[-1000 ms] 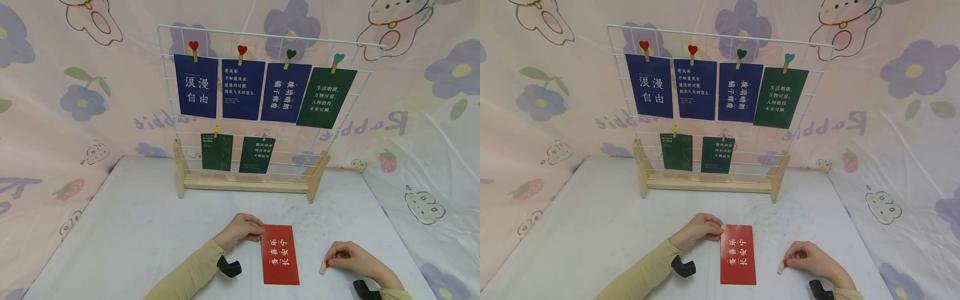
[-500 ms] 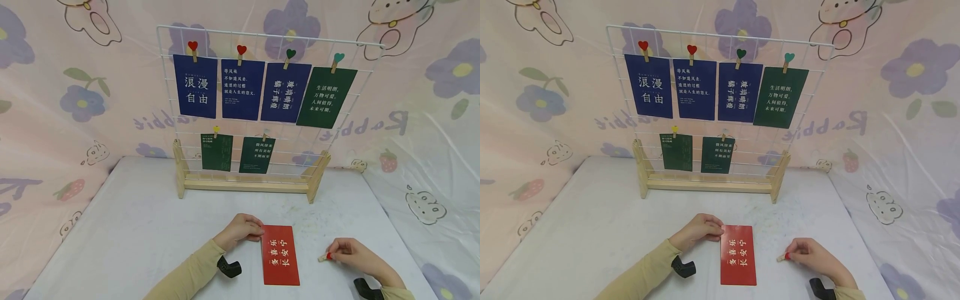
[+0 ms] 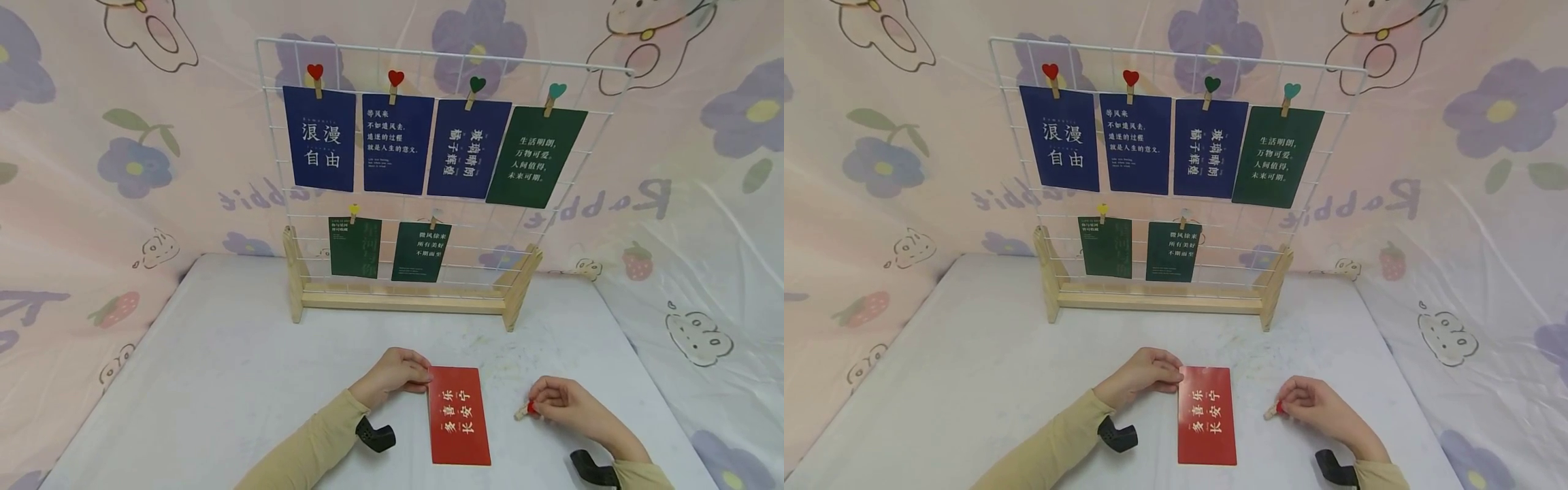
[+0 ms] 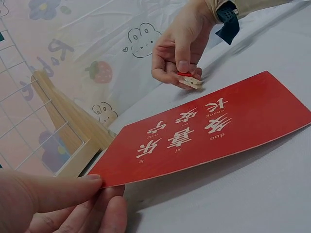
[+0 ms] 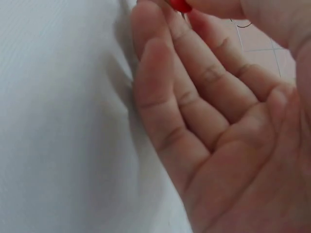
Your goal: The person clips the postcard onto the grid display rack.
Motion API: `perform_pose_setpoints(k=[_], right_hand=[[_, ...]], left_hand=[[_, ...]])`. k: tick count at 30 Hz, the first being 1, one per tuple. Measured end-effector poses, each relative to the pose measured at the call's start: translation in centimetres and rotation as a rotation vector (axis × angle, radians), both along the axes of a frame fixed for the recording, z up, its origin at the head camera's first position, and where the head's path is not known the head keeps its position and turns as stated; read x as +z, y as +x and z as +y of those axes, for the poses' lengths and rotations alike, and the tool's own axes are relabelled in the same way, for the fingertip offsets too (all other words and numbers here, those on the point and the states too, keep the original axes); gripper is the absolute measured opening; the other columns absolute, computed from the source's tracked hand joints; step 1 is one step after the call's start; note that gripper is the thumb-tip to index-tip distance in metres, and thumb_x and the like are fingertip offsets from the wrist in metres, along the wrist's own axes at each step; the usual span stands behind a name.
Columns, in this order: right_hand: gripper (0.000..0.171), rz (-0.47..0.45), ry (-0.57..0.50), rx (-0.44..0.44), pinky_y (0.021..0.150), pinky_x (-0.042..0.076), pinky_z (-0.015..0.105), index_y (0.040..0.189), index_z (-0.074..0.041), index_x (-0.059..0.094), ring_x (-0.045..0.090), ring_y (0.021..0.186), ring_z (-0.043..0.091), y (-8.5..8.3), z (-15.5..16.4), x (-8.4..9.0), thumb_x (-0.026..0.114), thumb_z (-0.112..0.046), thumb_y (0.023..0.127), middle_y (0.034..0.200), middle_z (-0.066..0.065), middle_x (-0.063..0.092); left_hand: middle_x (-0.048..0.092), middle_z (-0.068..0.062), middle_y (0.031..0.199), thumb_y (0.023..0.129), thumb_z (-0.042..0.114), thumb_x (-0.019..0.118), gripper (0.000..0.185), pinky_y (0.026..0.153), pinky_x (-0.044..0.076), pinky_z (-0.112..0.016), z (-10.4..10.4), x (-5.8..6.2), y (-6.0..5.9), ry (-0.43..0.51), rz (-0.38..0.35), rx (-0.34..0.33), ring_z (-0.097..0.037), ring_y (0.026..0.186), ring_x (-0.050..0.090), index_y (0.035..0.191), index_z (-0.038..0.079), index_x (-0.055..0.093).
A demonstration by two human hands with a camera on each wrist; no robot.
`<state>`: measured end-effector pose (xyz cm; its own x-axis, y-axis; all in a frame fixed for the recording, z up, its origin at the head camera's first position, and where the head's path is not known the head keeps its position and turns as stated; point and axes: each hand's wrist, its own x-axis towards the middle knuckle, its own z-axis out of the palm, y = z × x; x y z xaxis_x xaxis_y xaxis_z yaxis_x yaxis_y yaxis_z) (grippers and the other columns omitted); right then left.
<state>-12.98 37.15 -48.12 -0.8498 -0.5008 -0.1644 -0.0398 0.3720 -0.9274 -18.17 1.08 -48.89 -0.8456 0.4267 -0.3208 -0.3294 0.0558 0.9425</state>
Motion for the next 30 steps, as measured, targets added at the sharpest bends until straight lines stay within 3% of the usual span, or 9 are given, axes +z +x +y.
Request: perform_pose_setpoints(k=[7, 17, 30], right_hand=[[0.027, 0.001, 0.074, -0.045, 0.058, 0.052, 0.026, 0.113, 0.01, 0.061, 0.062, 0.077, 0.012, -0.2, 0.0, 0.4, 0.061, -0.009, 0.094, 0.096, 0.014, 0.067], [0.029, 0.045, 0.048, -0.064, 0.064, 0.054, 0.029, 0.114, 0.013, 0.059, 0.065, 0.083, 0.015, -0.6, 0.3, 0.5, 0.059, -0.009, 0.095, 0.101, 0.018, 0.067], [0.019, 0.186, -0.012, -0.027, 0.069, 0.057, 0.033, 0.108, 0.012, 0.058, 0.067, 0.086, 0.025, -1.8, -1.3, 2.0, 0.058, -0.002, 0.094, 0.098, 0.019, 0.066]], left_hand=[[0.069, -0.011, 0.086, 0.086, 0.006, 0.071, 0.018, 0.07, 0.058, -0.033, 0.0, 0.3, 0.0, 0.0, -0.014, -0.006, -0.019, 0.073, 0.068, 0.1, -0.003, 0.065], [0.069, -0.012, 0.091, 0.086, 0.007, 0.07, 0.021, 0.074, 0.057, -0.036, -0.3, 0.7, -0.2, 0.074, -0.043, -0.014, -0.02, 0.078, 0.068, 0.104, -0.003, 0.065], [0.068, -0.012, 0.093, 0.087, 0.009, 0.07, 0.022, 0.082, 0.055, -0.036, -1.0, 3.6, -2.3, 0.103, 0.006, 0.069, -0.021, 0.08, 0.067, 0.104, -0.003, 0.063]])
